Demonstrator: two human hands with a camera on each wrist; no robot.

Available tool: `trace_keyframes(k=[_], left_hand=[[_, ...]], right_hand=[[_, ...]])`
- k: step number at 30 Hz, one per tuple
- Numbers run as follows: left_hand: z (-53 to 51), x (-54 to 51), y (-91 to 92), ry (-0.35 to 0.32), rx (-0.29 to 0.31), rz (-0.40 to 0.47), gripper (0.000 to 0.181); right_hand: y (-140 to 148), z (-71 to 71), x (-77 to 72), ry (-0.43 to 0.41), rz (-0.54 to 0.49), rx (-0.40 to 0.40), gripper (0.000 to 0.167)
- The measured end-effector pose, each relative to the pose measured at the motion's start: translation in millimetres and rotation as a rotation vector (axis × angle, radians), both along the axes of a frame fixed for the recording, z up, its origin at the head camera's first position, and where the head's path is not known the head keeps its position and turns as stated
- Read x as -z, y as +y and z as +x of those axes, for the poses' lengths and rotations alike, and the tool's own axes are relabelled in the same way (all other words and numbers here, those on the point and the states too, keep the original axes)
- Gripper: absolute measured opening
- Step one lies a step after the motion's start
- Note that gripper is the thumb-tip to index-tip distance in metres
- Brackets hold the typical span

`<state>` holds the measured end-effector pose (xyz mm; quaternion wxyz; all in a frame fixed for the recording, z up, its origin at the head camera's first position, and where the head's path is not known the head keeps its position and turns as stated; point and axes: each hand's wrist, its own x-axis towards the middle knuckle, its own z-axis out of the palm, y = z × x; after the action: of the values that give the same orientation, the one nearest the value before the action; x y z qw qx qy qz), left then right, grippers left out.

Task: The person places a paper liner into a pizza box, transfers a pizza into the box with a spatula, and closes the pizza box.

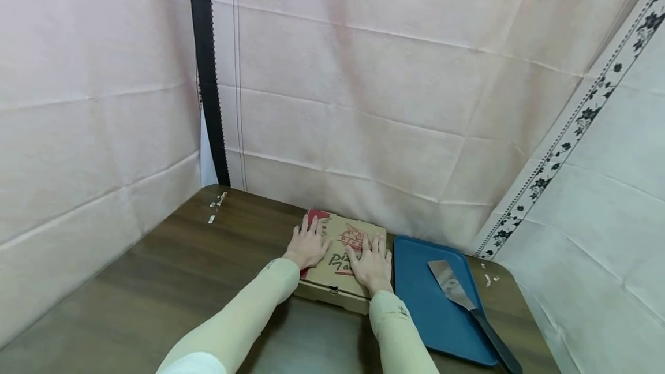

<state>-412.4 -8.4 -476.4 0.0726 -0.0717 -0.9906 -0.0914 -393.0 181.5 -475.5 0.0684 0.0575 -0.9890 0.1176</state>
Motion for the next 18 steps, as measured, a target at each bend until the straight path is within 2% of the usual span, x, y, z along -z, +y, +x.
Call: trace_keyframes(k=[10, 14, 18], left_hand=[[-0.5, -0.1, -17.2, -0.005, 0.013, 0.033, 0.067], [-0.7, -1.6, -20.6, -0.021, 0.008, 0.062, 0.068], [-3.5, -2.4, -24.6, -0.064, 0.018, 0.104, 0.066]], right_hand=[[-15, -3.6, -1.4, -0.008, 0.027, -0.005, 0.079], [-18, -5.3, -11.0, -0.056, 0.015, -0.034, 0.077], [-16, -8.3, -32.6, -0.111, -0.010, -0.082, 0.073]])
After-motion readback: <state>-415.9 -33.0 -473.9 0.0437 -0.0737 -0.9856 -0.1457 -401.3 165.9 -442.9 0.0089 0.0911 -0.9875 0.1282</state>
